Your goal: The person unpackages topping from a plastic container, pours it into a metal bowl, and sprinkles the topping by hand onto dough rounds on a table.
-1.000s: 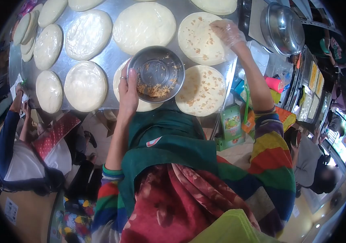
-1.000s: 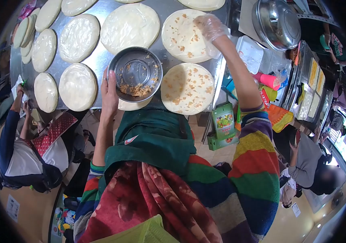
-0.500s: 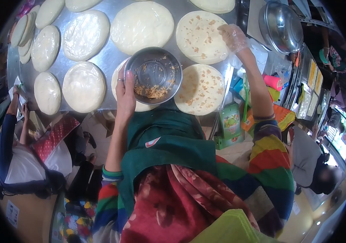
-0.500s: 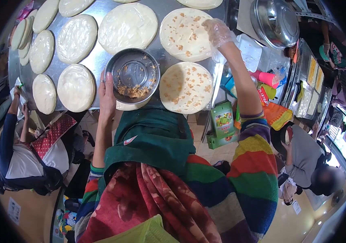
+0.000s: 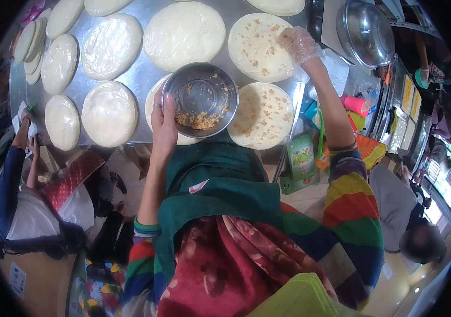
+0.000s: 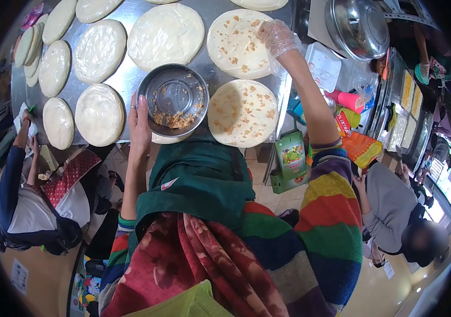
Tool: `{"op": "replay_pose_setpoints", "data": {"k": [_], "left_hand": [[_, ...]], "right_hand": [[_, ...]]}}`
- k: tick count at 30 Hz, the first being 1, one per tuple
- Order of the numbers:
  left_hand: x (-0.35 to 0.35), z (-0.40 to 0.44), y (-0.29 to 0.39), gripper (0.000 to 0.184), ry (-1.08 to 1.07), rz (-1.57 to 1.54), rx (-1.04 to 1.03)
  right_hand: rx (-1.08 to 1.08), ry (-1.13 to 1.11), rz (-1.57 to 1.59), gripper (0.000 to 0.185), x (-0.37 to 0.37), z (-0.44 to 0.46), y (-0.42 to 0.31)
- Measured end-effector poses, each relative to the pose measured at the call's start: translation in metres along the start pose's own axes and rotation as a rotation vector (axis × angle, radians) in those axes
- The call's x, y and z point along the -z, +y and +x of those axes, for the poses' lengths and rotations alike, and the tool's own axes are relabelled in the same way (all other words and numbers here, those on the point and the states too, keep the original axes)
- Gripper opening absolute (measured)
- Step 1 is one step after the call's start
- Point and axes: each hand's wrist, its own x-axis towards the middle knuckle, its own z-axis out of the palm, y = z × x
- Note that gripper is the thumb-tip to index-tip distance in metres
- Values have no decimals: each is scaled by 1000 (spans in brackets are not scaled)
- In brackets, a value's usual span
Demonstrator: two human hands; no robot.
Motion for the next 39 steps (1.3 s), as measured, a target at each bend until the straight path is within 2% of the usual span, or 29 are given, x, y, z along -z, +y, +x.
{"op": "replay_pose_setpoints", "data": {"k": [6, 7, 8, 11, 14, 17, 20, 22, 25, 27, 28, 31, 32, 35, 39], "left_hand": [[2, -2, -1, 43, 7, -17, -7], [1, -2, -1, 43, 15, -10, -2], [0, -2, 0, 43, 22, -4, 2], [-3, -2, 4, 45, 17, -22, 13], [-5, 1, 0, 45, -28, 12, -28], [-10, 4, -1, 44, -61, 0, -29], [-22, 6, 2, 43, -44, 59, -90], [-33, 6, 8, 43, -59, 76, -77], [-50, 7, 13, 42, -41, 182, -138], [-61, 5, 19, 42, -3, 311, -242], [-66, 5, 20, 41, -3, 253, -234], [-71, 8, 23, 42, 4, 385, -281], [-70, 11, 18, 42, 21, 373, -315], [-67, 10, 19, 43, 12, 279, -178], [-67, 11, 9, 42, -16, 220, -101]], "right_hand": [[114, 68, -29, 18, -32, -23, 22], [124, 60, -39, 18, -31, -31, 17], [41, 54, 80, 19, -19, -35, -3], [45, 22, 88, 19, -18, -41, -5], [49, 135, 106, 20, -21, -45, 2], [50, 51, 78, 18, 12, -43, -15], [-220, -164, 677, 21, 61, -57, -80], [-72, -173, 827, 20, 72, -70, -115], [350, -11, 296, 14, 37, -77, -135], [386, 52, 302, 11, 12, -90, -141], [408, 82, 306, 10, 1, -95, -144], [306, -163, 556, 13, -18, -100, -152], [330, -96, 642, 14, -22, -100, -153], [288, -172, 712, 13, -21, -95, -155], [186, -153, 748, 14, -11, -95, -158]]}}
